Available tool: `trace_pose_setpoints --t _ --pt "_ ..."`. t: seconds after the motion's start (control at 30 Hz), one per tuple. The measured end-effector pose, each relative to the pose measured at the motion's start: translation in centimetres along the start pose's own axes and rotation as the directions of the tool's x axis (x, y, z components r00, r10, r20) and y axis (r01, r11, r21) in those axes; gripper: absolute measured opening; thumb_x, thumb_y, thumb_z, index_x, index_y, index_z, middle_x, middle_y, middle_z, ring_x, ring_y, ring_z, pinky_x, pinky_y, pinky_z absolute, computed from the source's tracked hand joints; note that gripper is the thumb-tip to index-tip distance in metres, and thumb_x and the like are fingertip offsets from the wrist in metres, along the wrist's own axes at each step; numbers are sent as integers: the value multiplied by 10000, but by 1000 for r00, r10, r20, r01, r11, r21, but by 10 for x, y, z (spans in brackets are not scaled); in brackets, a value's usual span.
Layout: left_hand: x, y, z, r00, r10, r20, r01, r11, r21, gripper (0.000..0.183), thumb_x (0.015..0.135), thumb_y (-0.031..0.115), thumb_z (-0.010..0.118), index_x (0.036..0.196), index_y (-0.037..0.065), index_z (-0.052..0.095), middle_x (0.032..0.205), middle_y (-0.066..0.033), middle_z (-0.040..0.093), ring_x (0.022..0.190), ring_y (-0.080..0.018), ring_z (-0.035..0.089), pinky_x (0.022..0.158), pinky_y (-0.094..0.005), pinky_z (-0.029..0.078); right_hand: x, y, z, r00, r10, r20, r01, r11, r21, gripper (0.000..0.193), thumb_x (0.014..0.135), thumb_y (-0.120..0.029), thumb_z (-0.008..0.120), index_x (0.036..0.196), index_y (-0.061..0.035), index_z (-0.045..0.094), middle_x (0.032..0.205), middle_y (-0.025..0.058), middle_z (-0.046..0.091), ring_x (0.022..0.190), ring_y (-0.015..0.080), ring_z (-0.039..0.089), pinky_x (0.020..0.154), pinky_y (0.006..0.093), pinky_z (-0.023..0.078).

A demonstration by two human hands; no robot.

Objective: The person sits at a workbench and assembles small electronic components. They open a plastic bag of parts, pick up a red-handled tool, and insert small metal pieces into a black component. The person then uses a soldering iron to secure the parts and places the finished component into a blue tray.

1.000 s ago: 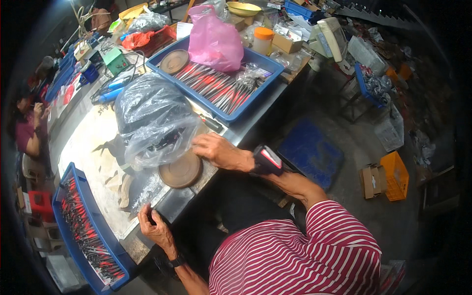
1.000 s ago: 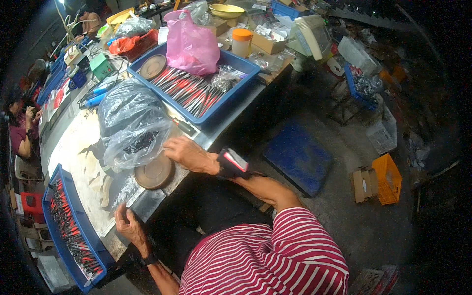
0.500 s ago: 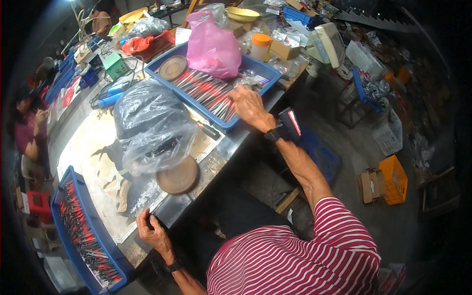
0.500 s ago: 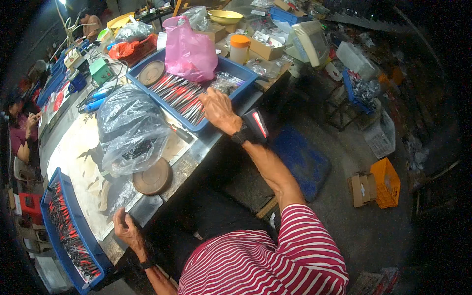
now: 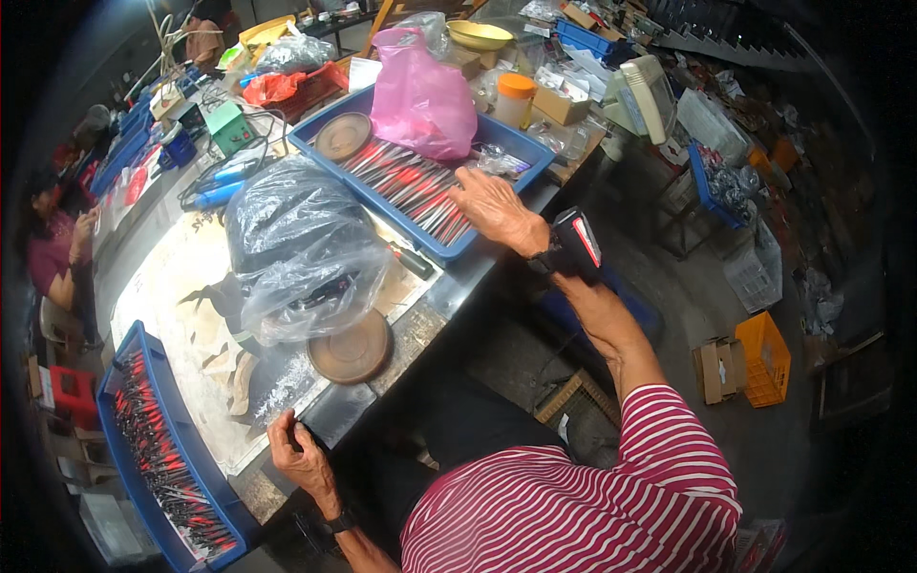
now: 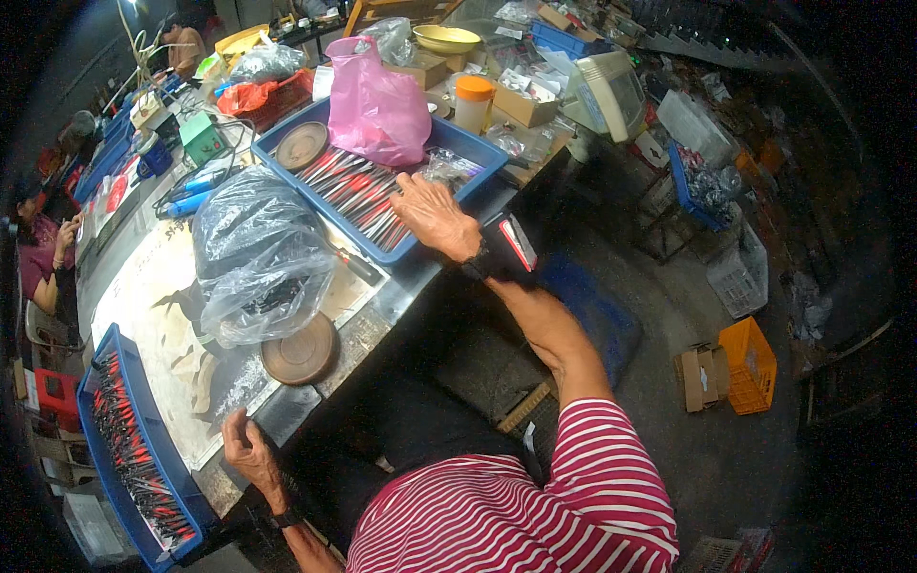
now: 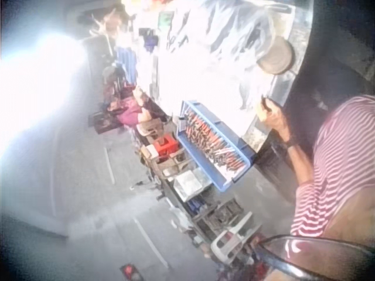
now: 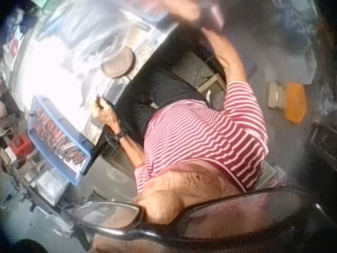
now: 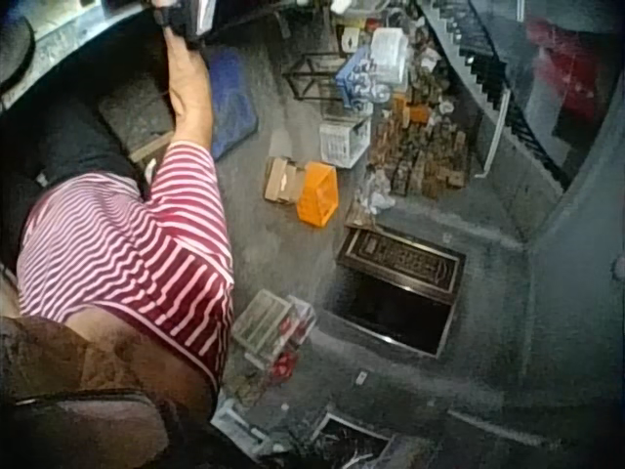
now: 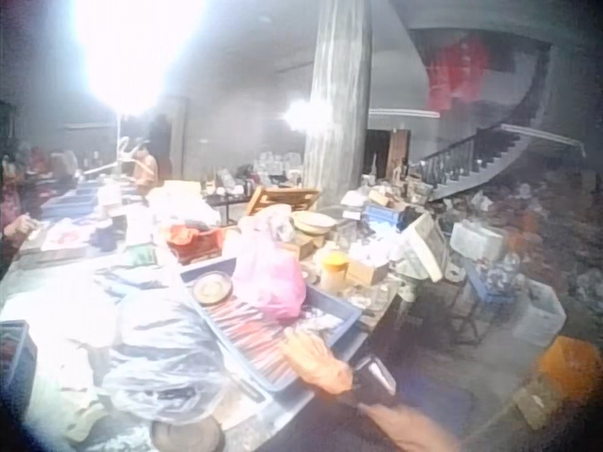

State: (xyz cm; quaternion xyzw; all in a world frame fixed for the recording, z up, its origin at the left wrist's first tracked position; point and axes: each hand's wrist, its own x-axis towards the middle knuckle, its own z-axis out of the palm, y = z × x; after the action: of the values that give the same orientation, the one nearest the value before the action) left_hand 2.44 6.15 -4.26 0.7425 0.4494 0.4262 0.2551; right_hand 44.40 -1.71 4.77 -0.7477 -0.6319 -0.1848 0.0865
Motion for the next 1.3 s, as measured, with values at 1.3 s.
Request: trace_pose_setpoints --t 1.3 --pt "8 24 4 999 20 -44 -24 995 -99 250 789 -86 507 1015 -35 601 959 -130 583 821 -232 579 736 -310 478 -20 -48 -37 976 190 -103 -93 799 594 84 862 -62 543 916 -2 519 806 168 567 719 335 604 633 401 485"
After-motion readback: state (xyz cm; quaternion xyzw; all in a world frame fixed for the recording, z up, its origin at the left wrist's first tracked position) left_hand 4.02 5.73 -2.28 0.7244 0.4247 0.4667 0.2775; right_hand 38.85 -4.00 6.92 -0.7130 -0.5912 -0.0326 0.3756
